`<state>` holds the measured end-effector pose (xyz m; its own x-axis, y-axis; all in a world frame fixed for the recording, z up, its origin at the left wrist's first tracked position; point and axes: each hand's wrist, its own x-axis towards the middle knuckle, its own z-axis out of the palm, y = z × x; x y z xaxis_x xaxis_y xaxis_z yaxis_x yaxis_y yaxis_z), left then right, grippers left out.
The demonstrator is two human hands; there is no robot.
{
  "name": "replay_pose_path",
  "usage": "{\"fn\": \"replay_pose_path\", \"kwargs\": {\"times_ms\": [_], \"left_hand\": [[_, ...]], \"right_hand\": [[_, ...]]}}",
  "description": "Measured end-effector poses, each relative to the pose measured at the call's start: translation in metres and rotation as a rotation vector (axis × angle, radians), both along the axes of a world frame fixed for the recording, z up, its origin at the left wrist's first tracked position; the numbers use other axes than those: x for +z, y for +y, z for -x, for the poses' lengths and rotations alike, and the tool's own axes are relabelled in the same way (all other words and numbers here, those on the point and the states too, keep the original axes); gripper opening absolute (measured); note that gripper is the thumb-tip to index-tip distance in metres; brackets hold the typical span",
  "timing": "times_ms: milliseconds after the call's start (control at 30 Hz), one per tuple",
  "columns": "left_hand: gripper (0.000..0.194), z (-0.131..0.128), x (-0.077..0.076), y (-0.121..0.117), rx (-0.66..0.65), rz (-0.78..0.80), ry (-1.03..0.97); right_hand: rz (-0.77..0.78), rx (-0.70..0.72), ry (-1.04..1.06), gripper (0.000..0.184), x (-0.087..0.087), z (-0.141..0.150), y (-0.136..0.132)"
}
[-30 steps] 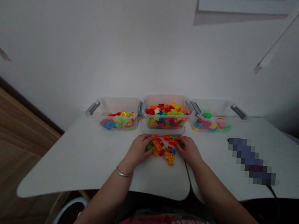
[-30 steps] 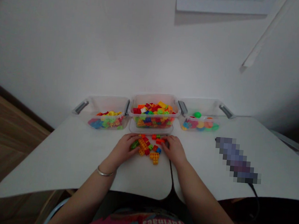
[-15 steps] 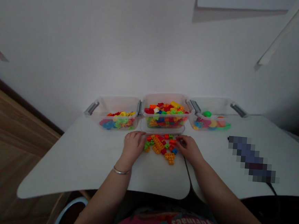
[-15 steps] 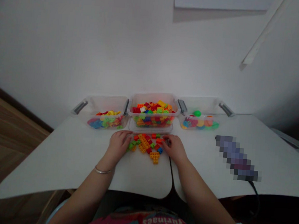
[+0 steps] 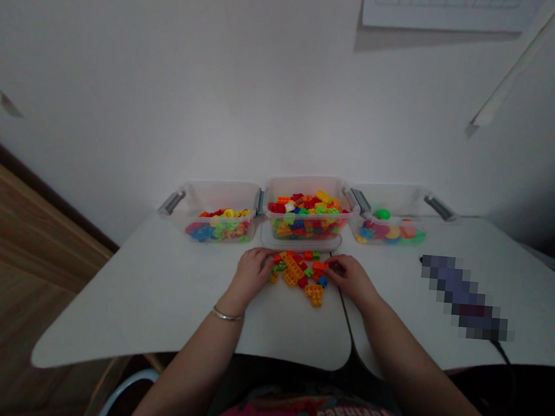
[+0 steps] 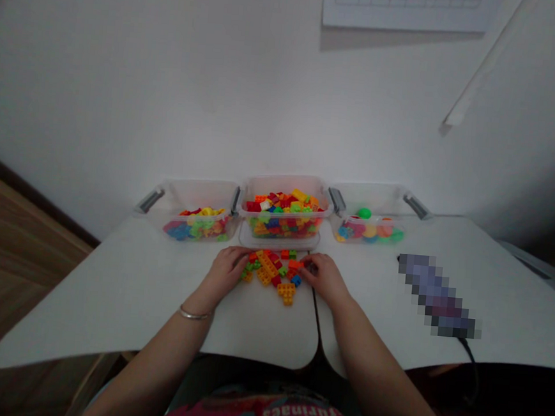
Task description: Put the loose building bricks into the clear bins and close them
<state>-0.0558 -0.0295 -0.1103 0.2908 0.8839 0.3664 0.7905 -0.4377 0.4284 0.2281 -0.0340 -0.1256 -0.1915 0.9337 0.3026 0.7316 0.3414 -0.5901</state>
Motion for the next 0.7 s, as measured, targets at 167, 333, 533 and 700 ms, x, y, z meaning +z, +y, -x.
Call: {"fn": "replay_pose_path", "kwargs": {"times_ms": [167,333,533,700], "left_hand": [[0.029,0.001,0.002,0.0,-0.002,0.022,-0.022],[0.031,0.001,0.004,0.001,-0.018,0.048,-0.042],[0.031,-0.001,0.007,0.001,-0.028,0.061,-0.03],[0.031,0.0,0.007,0.001,-0.024,0.076,-0.042]], "right_hand": [[-0.006,-0.009,-0.014,0.013,0.007,0.005,-0.006],[-0.33,-0.099,0.205,0.014,0.042,0.01,-0.007],[-0.426,-0.188,0.429,0.018,0.11,0.01,0.039],[-0.164,-0.258,0.185,0.017,0.142,0.02,0.09]]}}
